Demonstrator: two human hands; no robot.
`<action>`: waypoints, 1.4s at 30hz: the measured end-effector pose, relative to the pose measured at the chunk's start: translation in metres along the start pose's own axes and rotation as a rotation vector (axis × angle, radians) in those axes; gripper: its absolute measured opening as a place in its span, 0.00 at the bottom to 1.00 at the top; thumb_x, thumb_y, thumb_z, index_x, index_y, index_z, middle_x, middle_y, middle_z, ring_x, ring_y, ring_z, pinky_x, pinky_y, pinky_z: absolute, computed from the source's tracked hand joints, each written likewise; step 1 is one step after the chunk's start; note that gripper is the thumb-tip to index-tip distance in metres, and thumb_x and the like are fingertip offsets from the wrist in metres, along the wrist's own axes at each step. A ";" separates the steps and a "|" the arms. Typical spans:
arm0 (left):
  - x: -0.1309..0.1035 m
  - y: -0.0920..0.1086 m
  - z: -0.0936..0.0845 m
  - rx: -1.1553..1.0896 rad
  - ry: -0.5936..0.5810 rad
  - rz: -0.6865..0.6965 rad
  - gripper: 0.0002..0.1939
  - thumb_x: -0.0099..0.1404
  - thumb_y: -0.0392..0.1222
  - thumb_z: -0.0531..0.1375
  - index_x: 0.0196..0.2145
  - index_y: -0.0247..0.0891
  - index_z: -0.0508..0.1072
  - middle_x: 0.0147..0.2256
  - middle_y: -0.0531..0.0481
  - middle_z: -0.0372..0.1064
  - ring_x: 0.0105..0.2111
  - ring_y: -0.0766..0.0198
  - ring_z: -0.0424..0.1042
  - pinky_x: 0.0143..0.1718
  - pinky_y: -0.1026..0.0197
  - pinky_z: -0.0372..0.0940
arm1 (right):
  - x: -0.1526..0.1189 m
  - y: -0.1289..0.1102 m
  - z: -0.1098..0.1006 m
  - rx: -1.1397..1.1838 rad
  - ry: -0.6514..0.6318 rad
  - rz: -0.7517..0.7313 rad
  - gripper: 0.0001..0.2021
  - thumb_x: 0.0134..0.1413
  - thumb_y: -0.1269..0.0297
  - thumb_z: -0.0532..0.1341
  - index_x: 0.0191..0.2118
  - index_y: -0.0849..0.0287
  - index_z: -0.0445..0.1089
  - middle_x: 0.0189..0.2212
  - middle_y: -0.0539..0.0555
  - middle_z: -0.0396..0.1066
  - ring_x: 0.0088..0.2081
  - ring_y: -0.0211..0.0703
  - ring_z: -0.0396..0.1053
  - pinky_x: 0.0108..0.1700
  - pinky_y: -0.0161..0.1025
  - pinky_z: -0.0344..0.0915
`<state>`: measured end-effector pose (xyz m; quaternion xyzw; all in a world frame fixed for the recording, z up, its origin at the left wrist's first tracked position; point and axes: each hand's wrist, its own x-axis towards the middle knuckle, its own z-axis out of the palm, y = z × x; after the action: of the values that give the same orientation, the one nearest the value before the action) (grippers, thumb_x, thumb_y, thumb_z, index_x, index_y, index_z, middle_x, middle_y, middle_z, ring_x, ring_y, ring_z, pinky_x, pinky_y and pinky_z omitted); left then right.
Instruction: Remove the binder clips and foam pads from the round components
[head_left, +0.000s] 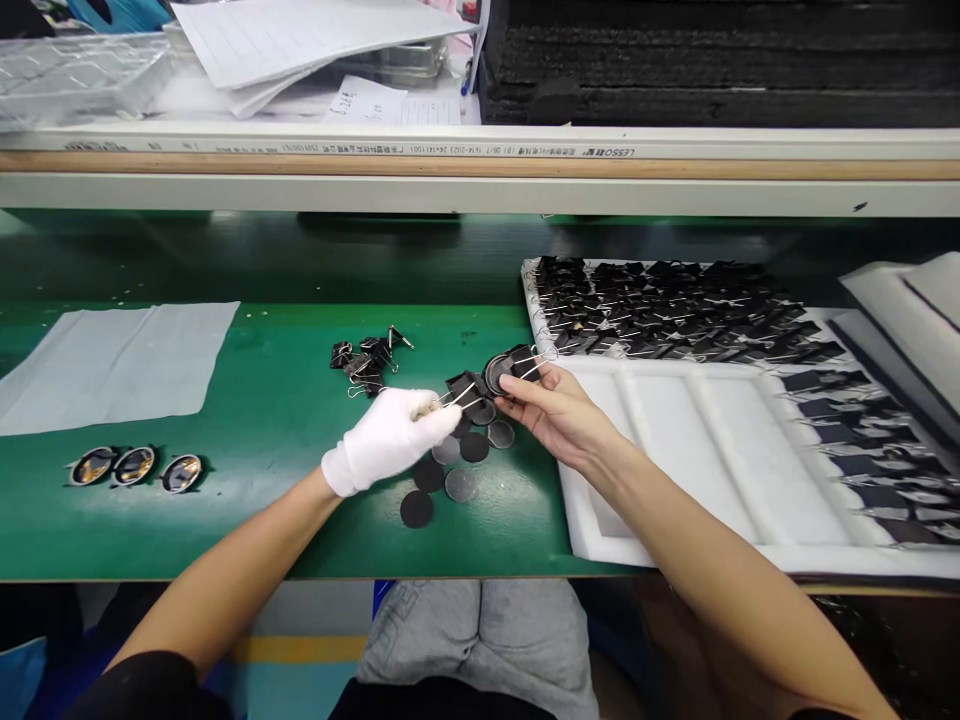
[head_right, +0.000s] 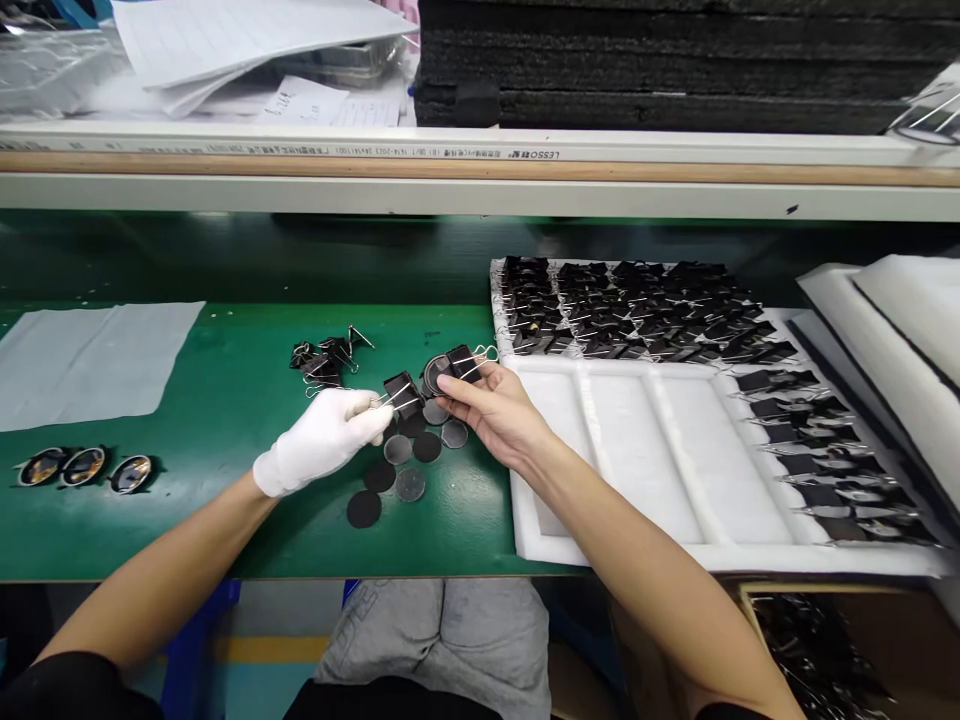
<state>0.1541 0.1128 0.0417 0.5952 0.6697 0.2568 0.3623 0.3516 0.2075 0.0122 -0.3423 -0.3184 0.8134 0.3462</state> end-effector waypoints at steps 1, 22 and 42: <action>-0.002 0.001 0.002 -0.012 0.002 -0.004 0.23 0.65 0.58 0.55 0.19 0.40 0.63 0.18 0.57 0.57 0.21 0.69 0.54 0.24 0.63 0.50 | 0.000 0.000 0.000 -0.010 -0.003 -0.004 0.23 0.32 0.66 0.83 0.35 0.57 0.74 0.34 0.49 0.79 0.35 0.37 0.75 0.40 0.37 0.75; -0.004 0.004 0.008 0.080 -0.053 -0.026 0.20 0.64 0.56 0.56 0.22 0.39 0.68 0.20 0.55 0.63 0.22 0.67 0.60 0.25 0.61 0.52 | 0.000 0.005 -0.008 -0.153 -0.128 -0.020 0.25 0.29 0.62 0.83 0.34 0.57 0.71 0.33 0.49 0.78 0.32 0.38 0.74 0.37 0.38 0.74; 0.002 -0.013 0.007 -0.159 0.057 0.078 0.24 0.70 0.61 0.58 0.48 0.38 0.74 0.32 0.51 0.77 0.31 0.62 0.78 0.37 0.59 0.72 | -0.002 -0.026 -0.027 -0.722 -0.291 -0.251 0.20 0.58 0.50 0.68 0.52 0.55 0.76 0.49 0.58 0.81 0.48 0.48 0.79 0.51 0.47 0.74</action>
<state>0.1515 0.1121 0.0273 0.5827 0.6336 0.3398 0.3789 0.3824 0.2283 0.0170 -0.2817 -0.6685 0.6405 0.2519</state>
